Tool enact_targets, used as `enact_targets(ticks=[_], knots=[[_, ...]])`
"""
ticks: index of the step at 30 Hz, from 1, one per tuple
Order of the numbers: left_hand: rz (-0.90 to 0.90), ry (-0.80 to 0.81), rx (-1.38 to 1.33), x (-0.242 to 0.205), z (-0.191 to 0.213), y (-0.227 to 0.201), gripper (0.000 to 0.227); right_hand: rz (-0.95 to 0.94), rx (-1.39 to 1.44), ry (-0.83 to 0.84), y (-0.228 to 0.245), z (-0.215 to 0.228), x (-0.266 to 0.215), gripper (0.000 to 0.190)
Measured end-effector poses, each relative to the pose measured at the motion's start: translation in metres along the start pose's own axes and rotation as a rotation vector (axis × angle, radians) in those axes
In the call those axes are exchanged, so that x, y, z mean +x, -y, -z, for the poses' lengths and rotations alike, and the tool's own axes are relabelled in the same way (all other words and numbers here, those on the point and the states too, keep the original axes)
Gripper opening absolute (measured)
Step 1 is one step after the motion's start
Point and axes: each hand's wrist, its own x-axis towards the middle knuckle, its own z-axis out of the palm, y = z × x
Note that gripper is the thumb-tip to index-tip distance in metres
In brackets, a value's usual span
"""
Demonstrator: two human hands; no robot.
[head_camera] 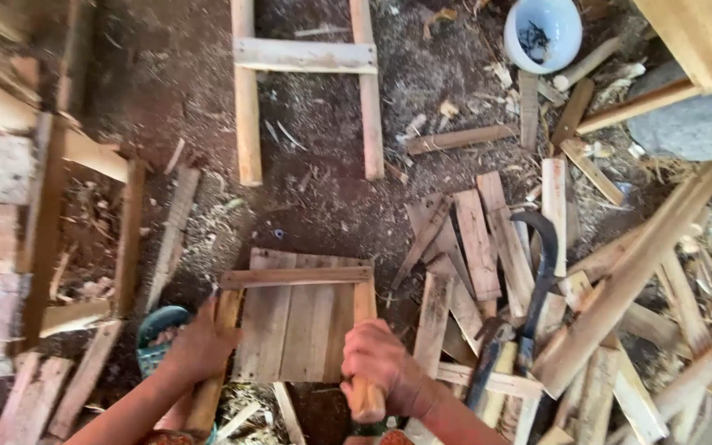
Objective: The person kneels on the ground of a woodworking area and hammers nails into small wooden boards and stool frames. They position nails on the boards, drive them in with a hammer, and reposition the wooden pieces between strikes while working among scattered scrap wood.
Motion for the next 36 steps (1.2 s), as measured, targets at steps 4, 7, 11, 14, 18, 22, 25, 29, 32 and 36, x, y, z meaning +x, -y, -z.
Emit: enact_targets(ticks=[4,7,11,14,18,22,25,29,32,36], knots=[[-0.108,-0.110,0.281,0.002,-0.005,-0.006,0.091,-0.036,-0.138,-0.040,-0.001,-0.019,-0.043,0.023],[-0.137,-0.060,0.334,0.010,-0.013,0.004,0.099,-0.148,-0.296,-0.094,-0.007,-0.037,-0.078,0.032],[0.246,0.255,-0.431,-0.012,-0.025,0.016,0.062,-0.469,-0.195,-0.170,-0.025,-0.064,-0.126,0.040],[0.163,0.179,-0.608,-0.008,-0.026,0.041,0.026,-0.636,-0.248,-0.340,-0.042,-0.050,-0.154,0.045],[-0.103,0.206,-0.718,-0.062,0.036,-0.034,0.046,-1.148,-0.369,-0.554,-0.082,-0.031,-0.225,0.048],[-0.120,-0.092,0.118,-0.107,0.054,-0.078,0.054,-1.258,-0.527,-0.636,-0.113,-0.028,-0.276,0.058],[-0.375,-0.159,0.373,-0.103,0.041,-0.067,0.073,-1.329,-0.546,-0.585,-0.145,-0.042,-0.306,0.063],[-0.754,-0.171,0.596,-0.074,0.018,-0.053,0.028,-1.365,-0.510,-0.546,-0.145,-0.036,-0.289,0.050],[-0.795,-0.069,0.656,-0.048,-0.007,-0.025,0.019,-1.442,-0.246,-0.619,-0.113,-0.009,-0.251,0.049],[-0.631,0.121,0.767,-0.025,-0.024,-0.008,0.012,-1.247,0.314,-0.741,-0.067,0.006,-0.226,0.052]])
